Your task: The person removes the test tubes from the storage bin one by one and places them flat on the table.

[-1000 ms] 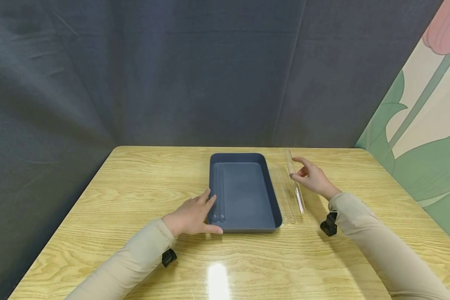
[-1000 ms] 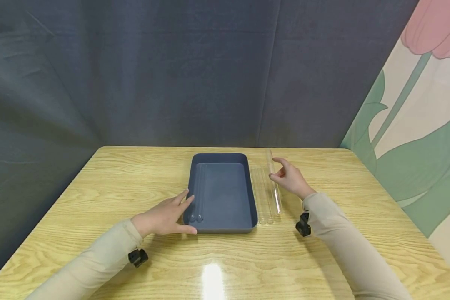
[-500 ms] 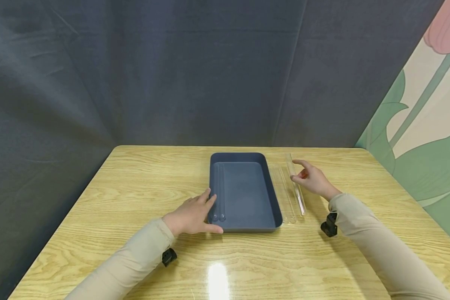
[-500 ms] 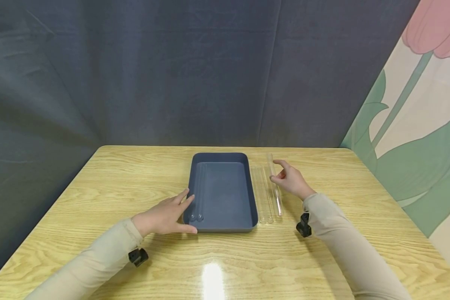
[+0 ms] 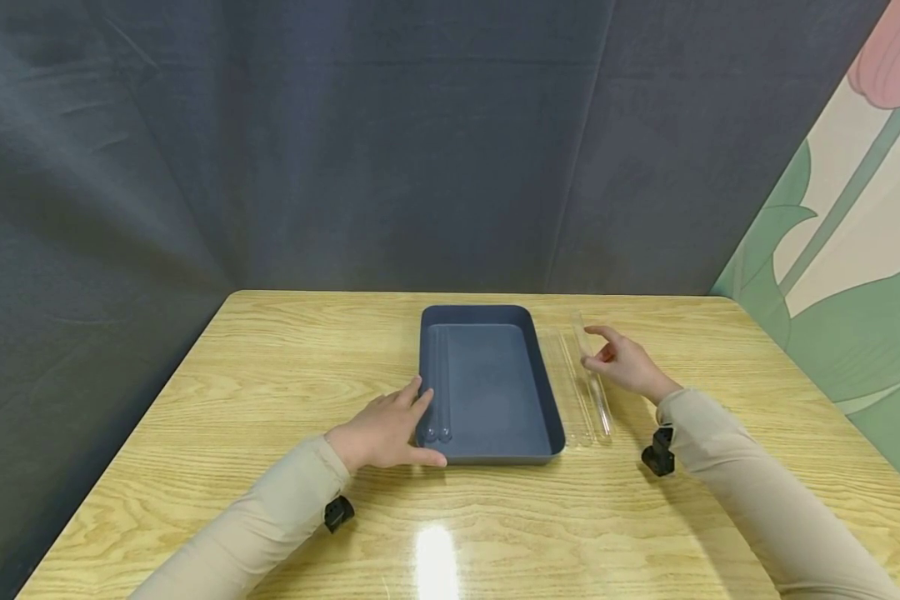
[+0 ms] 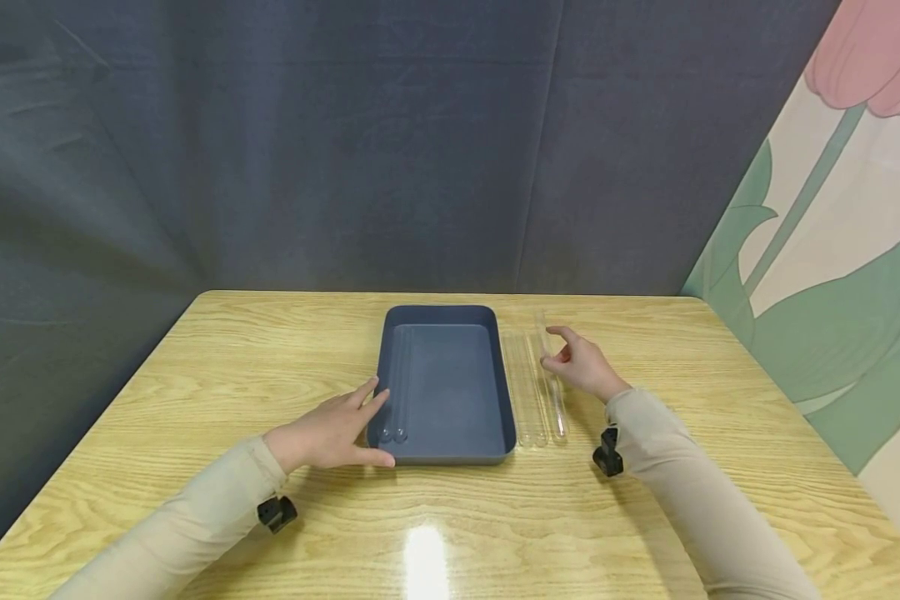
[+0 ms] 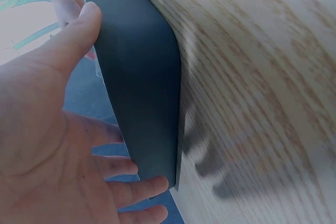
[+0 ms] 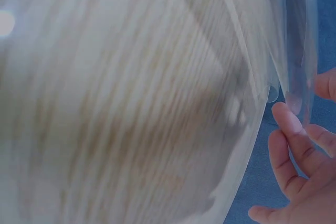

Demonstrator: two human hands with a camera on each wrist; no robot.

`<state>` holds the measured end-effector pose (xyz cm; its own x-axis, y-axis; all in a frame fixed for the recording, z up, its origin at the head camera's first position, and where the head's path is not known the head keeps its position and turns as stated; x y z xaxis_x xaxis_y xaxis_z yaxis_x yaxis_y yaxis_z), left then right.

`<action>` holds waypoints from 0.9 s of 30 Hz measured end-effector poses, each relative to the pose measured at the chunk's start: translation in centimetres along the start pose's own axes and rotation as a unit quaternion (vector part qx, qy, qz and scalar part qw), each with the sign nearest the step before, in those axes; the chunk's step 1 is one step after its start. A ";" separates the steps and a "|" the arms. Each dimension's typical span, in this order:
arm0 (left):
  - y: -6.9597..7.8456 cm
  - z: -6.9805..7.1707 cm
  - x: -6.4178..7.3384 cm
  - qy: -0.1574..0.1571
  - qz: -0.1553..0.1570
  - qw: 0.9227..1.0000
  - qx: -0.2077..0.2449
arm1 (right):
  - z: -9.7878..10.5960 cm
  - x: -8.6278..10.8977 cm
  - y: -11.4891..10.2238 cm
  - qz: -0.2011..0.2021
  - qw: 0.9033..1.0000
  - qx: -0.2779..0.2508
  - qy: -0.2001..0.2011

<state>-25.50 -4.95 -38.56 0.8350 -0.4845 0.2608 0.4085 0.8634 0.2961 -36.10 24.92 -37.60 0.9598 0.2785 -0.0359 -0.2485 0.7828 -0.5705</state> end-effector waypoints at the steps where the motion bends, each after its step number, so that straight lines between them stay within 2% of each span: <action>1: 0.0 0.0 0.0 0.000 0.000 1.000 -0.001 | -0.1 0.0 0.0 0.000 1.000 0.001 -0.001; 11: 0.0 0.0 0.0 -0.001 -0.002 1.000 -0.010 | -0.7 0.0 0.1 -0.006 1.000 0.008 -0.027; 27: 0.0 0.0 0.0 0.000 0.000 1.000 -0.002 | -1.5 -0.2 0.3 -0.011 0.999 0.022 -0.045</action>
<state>-25.51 -4.93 -38.56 0.8347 -0.4848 0.2612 0.4102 0.8638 0.2925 -36.22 24.26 -39.00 0.9498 0.3086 0.0511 -0.2354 0.8127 -0.5331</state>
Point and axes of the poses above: each hand's wrist, its own x-axis away from the middle knuckle, its own z-axis out of the back of the hand, y = z × x, the point moved 9 cm from there along -x, towards the middle knuckle
